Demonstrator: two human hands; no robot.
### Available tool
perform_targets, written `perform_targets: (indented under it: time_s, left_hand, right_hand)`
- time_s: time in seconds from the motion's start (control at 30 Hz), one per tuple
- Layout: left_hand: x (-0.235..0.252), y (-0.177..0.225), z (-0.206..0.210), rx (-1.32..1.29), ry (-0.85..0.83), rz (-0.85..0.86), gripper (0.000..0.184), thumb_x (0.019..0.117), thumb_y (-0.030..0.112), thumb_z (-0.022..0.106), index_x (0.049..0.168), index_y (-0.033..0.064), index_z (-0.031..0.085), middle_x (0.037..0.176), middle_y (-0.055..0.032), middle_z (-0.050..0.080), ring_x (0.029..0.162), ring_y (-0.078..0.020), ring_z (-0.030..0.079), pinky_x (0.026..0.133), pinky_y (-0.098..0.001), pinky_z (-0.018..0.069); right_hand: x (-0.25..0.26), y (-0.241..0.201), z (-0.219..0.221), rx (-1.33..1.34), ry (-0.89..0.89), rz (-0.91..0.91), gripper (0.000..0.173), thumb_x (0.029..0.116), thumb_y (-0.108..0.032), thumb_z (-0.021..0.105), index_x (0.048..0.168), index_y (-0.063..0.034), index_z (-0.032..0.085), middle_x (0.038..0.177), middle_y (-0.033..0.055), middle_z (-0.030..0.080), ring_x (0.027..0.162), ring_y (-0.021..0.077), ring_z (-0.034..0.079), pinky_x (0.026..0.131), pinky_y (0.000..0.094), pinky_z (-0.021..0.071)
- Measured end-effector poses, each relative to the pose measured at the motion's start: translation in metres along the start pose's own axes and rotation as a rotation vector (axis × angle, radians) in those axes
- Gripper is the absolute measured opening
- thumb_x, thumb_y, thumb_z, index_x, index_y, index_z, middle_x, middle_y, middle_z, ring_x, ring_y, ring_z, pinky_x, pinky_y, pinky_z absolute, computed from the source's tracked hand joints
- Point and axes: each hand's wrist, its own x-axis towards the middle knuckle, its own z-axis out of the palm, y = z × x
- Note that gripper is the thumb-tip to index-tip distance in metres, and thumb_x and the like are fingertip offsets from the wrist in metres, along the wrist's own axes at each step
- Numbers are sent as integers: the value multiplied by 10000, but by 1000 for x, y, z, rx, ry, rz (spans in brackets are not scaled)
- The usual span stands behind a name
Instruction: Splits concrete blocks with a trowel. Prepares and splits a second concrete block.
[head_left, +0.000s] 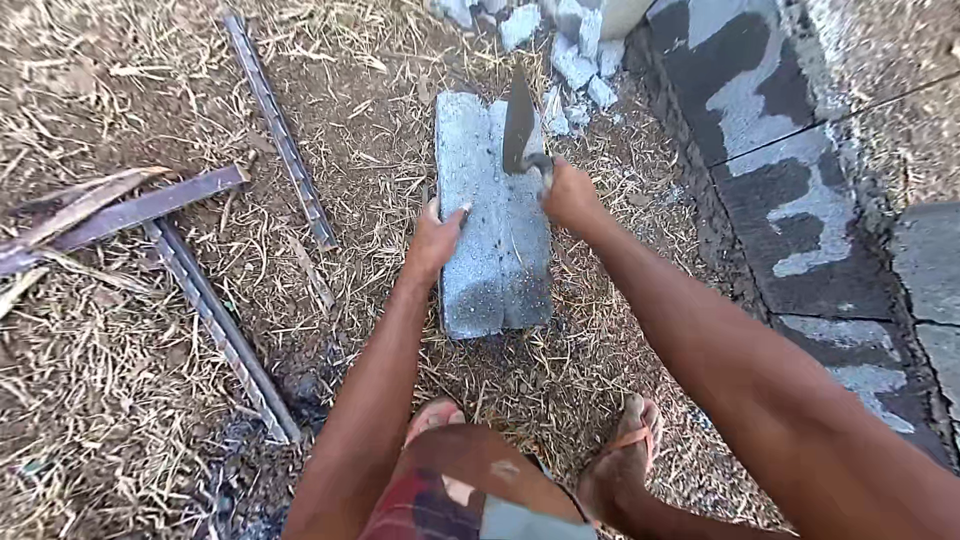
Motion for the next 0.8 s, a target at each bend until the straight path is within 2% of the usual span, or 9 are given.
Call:
perform_targets:
  time_s: [0.1, 0.2, 0.27, 0.33, 0.5, 0.63, 0.67, 0.77, 0.8]
  left_hand:
    - [4, 3, 0, 55, 29, -5, 535, 1032, 453, 587, 1399, 66, 548, 1205, -142, 693, 1063, -225, 703, 950, -475, 581]
    - [3, 0, 1, 61, 29, -10, 525, 1034, 464, 574, 1376, 66, 562, 1195, -134, 697, 1067, -214, 700, 955, -466, 581]
    - [3, 6, 1, 46, 28, 4, 514, 1040, 440, 576, 1381, 56, 558, 1196, -143, 696, 1064, -223, 702, 954, -470, 578]
    - [3, 8, 1, 44, 28, 3, 503, 1042, 421, 582, 1377, 47, 556, 1189, -150, 695, 1059, -232, 700, 954, -477, 572]
    - [4, -1, 0, 58, 26, -12, 532, 1033, 455, 584, 1394, 64, 555, 1221, -149, 686, 1092, -230, 691, 979, -482, 561]
    - [4, 2, -1, 87, 31, -13, 535, 1030, 469, 580, 1379, 63, 561, 1202, -151, 693, 1080, -247, 696, 965, -504, 570]
    - [5, 3, -1, 95, 29, -10, 549, 1035, 469, 572, 1385, 47, 554, 1223, -169, 678, 1108, -267, 680, 985, -524, 547]
    - [6, 1, 1, 87, 17, -12, 550, 1036, 462, 574, 1389, 41, 548, 1234, -173, 673, 1115, -265, 678, 990, -516, 549]
    - [7, 1, 0, 73, 21, -11, 546, 1034, 457, 582, 1387, 42, 550, 1222, -169, 679, 1099, -257, 685, 977, -507, 558]
  right_hand:
    - [5, -14, 5, 24, 23, -7, 530, 940, -112, 643, 1424, -6, 455, 1103, 300, 674, 1045, 486, 678, 850, 674, 537]
    - [-70, 9, 45, 89, 43, -47, 514, 986, -120, 596, 1448, -12, 399, 940, 284, 675, 861, 485, 699, 704, 661, 565]
    - [-99, 22, 52, 56, -28, 19, 547, 988, -140, 604, 1481, -36, 391, 909, 263, 692, 834, 466, 707, 719, 649, 564]
    - [-92, 26, 41, 19, -88, 39, 531, 1001, -159, 601, 1489, -52, 419, 943, 271, 693, 865, 477, 700, 745, 657, 553]
    - [-7, -4, 18, 10, 9, 24, 535, 956, -113, 629, 1454, -30, 452, 1105, 300, 682, 1040, 499, 679, 851, 685, 532]
    - [-76, 9, 45, 71, 30, -11, 506, 995, -126, 594, 1449, -37, 387, 924, 271, 678, 844, 482, 699, 691, 655, 566]
    - [-84, 14, 45, 23, -16, 4, 482, 1002, -134, 589, 1441, -44, 410, 915, 264, 687, 851, 480, 702, 713, 649, 557]
    - [-61, 23, 29, -46, -44, -22, 493, 997, -168, 612, 1448, -52, 448, 921, 283, 688, 859, 504, 696, 702, 673, 546]
    - [-40, 16, 22, -58, -31, -8, 525, 982, -165, 620, 1466, -54, 448, 978, 292, 693, 914, 507, 695, 752, 682, 544]
